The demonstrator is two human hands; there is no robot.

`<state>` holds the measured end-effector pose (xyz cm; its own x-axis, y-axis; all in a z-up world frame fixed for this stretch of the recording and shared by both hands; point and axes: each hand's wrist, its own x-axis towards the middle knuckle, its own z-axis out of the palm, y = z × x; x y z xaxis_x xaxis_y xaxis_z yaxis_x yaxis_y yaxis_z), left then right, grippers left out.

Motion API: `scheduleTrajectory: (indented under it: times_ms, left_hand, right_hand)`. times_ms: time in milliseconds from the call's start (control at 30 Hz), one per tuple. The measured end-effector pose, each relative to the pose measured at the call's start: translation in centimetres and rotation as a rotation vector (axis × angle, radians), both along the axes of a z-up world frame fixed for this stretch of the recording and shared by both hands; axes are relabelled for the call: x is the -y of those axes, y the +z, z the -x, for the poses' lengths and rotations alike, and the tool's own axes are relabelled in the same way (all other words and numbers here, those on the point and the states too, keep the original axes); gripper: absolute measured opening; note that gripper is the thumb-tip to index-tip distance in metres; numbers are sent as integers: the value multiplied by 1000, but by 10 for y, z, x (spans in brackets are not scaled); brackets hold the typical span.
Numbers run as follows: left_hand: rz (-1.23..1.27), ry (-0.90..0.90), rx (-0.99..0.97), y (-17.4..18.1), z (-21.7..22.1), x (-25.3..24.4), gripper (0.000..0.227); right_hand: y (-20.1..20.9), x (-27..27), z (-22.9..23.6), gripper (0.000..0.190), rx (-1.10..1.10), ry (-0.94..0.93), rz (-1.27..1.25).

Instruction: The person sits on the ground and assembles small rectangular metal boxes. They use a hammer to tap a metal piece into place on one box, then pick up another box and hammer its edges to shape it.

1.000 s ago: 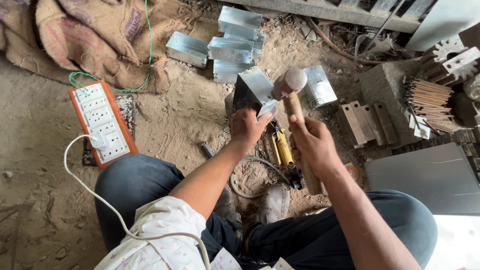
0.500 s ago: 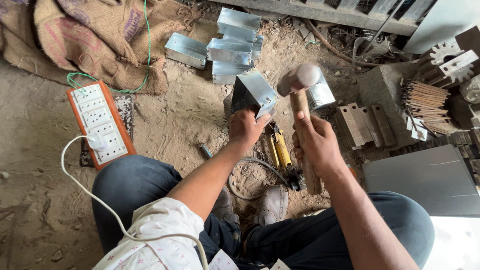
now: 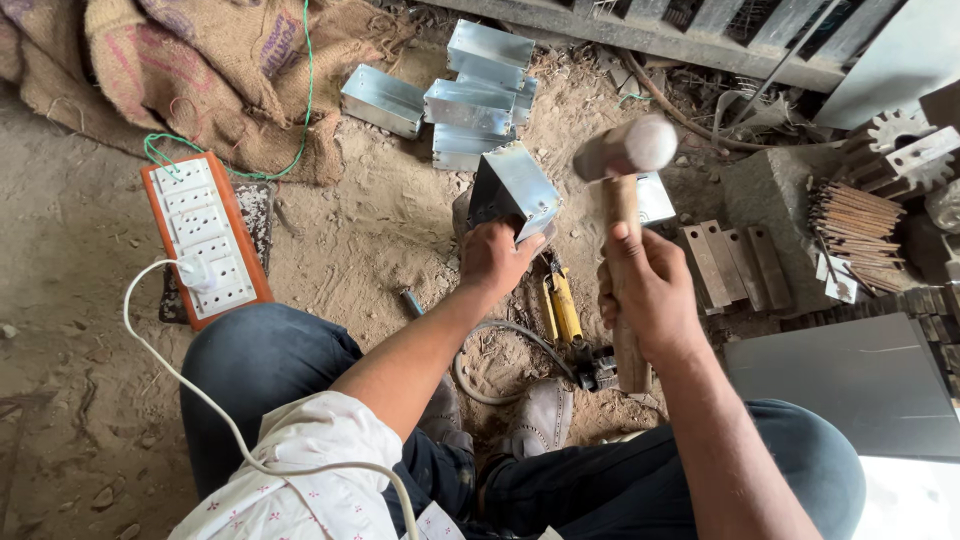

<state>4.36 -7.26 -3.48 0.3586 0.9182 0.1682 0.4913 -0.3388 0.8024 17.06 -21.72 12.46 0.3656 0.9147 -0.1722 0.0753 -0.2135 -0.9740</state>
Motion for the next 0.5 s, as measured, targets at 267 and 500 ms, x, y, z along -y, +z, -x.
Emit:
scheduleTrajectory:
  times_ms: [267,500]
  left_hand:
    - [-139,-5,11,10,4,2,30]
    - [39,-9,-25,2,1,1,27]
  right_hand:
    - [-5,-10,11,41,14,-106,253]
    - [-4,-1,8,41,13,6,49]
